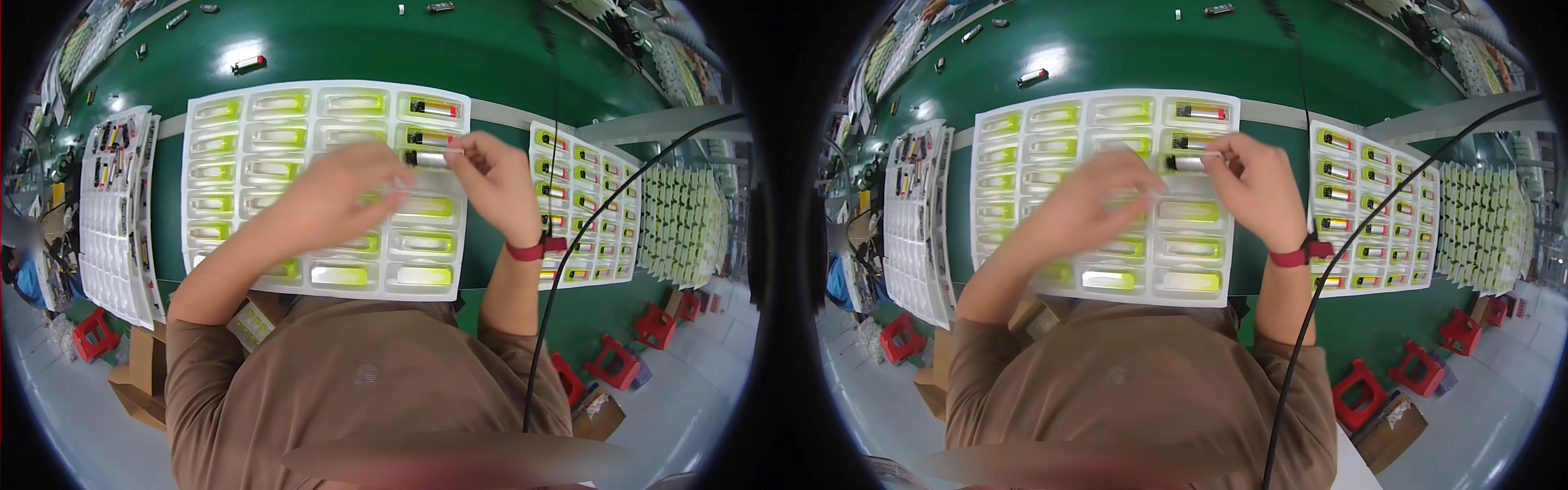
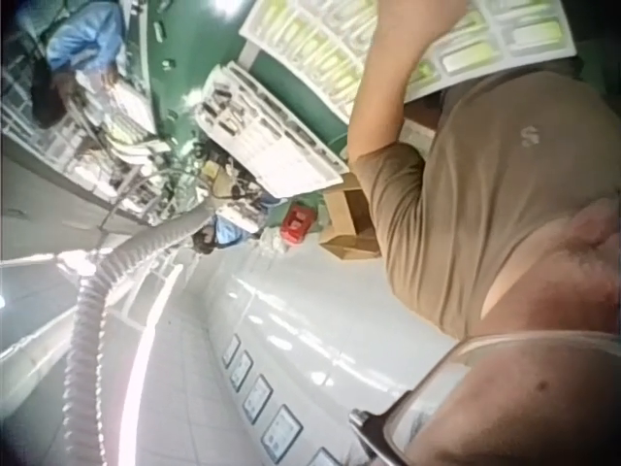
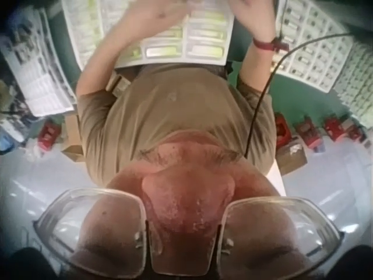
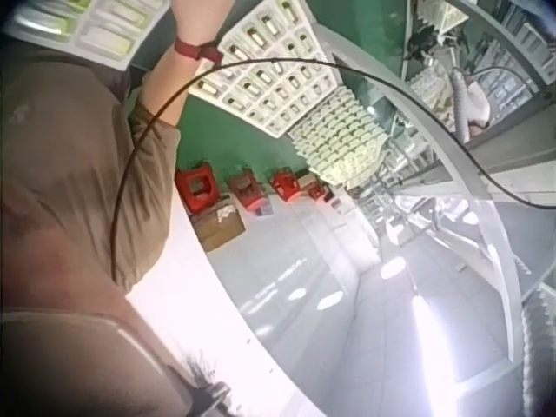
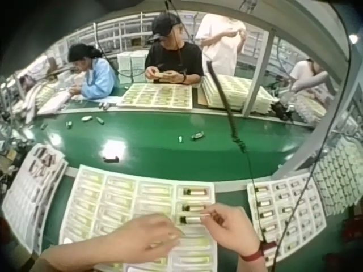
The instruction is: The person assembles electronic components into plastic housings by hand, then places the completed housings into an assembly tray.
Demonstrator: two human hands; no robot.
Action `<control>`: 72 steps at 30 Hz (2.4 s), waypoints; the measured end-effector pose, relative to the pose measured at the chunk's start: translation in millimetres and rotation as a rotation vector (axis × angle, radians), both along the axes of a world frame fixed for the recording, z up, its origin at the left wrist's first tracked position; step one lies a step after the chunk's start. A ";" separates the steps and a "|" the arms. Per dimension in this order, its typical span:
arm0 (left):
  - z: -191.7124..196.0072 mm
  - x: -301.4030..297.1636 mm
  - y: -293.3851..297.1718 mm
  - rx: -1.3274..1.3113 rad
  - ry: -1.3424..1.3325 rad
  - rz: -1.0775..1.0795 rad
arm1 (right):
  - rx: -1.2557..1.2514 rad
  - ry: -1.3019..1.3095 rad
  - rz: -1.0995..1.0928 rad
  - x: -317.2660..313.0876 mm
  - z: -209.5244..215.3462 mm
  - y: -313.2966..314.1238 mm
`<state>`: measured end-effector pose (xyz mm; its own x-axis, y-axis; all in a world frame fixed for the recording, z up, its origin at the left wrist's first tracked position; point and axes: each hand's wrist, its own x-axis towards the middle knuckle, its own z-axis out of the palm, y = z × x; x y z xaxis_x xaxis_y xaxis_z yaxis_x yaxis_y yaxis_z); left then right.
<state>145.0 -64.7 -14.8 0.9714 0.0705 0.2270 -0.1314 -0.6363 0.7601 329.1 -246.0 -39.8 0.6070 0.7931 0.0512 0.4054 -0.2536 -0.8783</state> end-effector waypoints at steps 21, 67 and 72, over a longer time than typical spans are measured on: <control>-14.3 -44.3 -8.8 -0.573 0.281 0.179 | -0.127 -0.764 0.570 6.2 -106.3 352.3; -17.3 -30.9 53.8 -1.425 -0.026 0.323 | 0.400 -0.645 0.515 -26.8 26.4 106.3; -17.5 -31.2 55.5 -1.414 -0.021 0.322 | 0.412 -0.650 0.453 -24.2 30.5 103.1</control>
<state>113.8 -9.2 -32.3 0.8679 0.4540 -0.2019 -0.1494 0.6260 0.7653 305.0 -142.9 -9.3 -0.0085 0.7923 0.6101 0.8394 0.3372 -0.4262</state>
